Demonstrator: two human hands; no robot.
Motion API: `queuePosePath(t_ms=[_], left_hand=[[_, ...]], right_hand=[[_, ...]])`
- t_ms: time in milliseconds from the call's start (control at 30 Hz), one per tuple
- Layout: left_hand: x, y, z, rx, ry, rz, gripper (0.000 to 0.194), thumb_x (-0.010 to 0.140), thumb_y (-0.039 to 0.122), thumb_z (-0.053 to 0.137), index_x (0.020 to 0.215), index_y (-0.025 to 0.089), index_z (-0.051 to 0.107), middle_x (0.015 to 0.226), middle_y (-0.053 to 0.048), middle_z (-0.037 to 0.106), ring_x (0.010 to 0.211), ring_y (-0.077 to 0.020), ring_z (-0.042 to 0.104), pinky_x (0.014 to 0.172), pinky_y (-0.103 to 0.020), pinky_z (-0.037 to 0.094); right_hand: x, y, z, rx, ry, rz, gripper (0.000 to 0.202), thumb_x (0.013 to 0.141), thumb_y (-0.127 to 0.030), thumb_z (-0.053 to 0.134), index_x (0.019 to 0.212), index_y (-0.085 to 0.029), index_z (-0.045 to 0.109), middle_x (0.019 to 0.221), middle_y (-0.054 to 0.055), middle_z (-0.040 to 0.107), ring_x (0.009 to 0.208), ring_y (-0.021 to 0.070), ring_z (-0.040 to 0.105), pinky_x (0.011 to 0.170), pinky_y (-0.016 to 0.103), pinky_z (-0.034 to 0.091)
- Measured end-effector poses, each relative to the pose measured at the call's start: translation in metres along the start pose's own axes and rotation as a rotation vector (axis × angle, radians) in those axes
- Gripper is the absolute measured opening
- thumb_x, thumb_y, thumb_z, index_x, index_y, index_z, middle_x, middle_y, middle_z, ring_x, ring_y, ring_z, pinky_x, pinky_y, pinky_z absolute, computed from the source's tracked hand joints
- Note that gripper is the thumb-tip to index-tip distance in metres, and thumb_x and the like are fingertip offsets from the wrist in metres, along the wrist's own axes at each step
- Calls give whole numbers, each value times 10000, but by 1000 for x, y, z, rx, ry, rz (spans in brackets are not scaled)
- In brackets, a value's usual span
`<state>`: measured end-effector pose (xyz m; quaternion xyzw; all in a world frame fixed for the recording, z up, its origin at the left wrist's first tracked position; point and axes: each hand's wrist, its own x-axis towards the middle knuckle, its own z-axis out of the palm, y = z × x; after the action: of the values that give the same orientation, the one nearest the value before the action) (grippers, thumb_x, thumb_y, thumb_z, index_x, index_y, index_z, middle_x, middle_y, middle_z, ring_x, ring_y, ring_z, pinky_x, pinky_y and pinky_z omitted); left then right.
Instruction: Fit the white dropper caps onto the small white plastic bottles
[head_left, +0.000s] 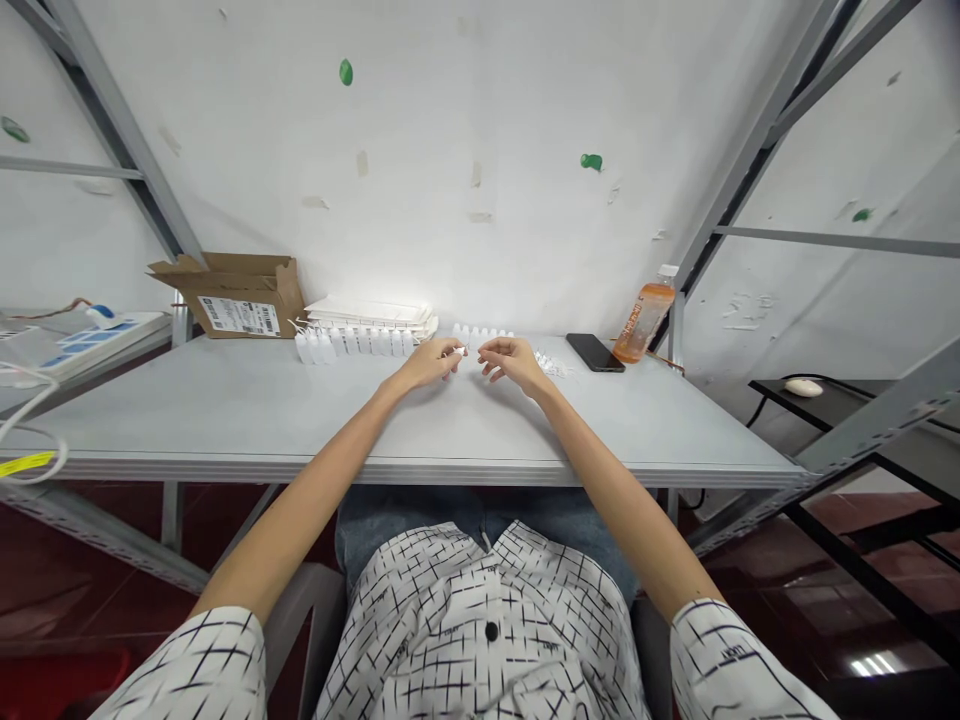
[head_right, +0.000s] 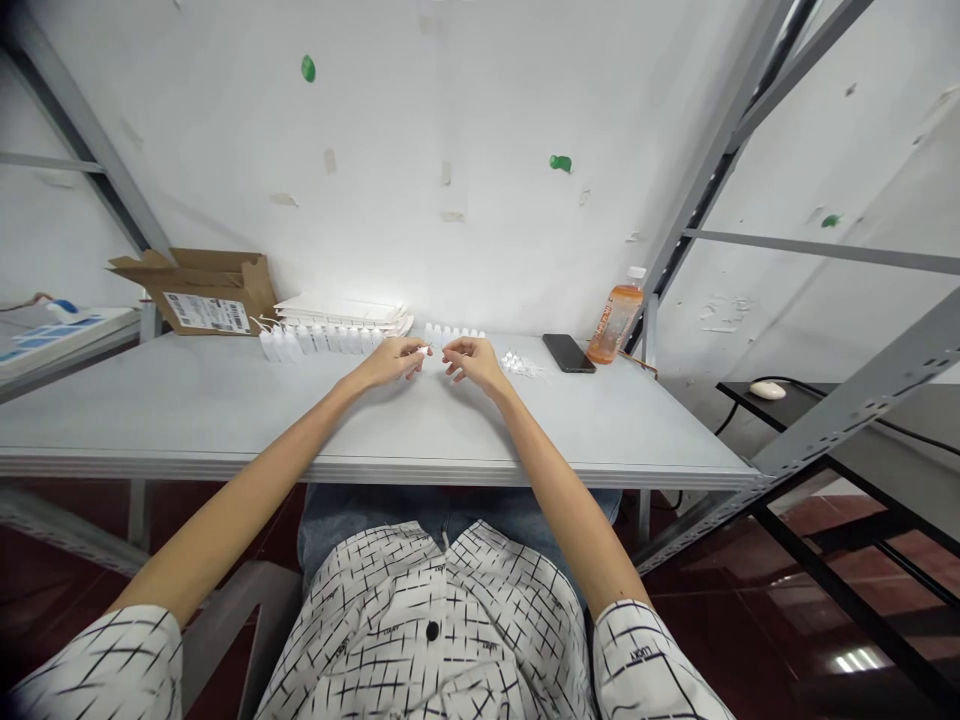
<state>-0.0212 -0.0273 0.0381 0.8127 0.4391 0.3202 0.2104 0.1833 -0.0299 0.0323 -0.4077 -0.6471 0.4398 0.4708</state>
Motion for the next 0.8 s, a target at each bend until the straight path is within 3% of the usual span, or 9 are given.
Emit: queuePosePath(t_ms=[267,533,800], left_hand=[[5,-13,-6,-29,117,-49,324,798,390,613,1046,181,626,898,-80,757,792,-213,695,702,-300,507],[3,-31,-17,-111,182,-116,373,745,443,681,1000,184,595,946,-77,729,877,-215,677,669,-281,510],[5,-40,-21,-52,240,-49,370,671,491,720,848,178,633,845,-48,676,808,-190,600,755,-318,473]], right_hand=[[0,-1,1,-30,39,-22,186,800,-239,715,958,-157,662,827,56,713,560,124,662,475,226,541],[-2,1,0,-72,12,-47,122,814,-255,714,861,-154,662,788,56,705,552,118,655,463,209,529],[1,6,0,-154,16,-58,126,834,-257,700,773,-156,656,768,64,700,552,129,651,459,219,510]])
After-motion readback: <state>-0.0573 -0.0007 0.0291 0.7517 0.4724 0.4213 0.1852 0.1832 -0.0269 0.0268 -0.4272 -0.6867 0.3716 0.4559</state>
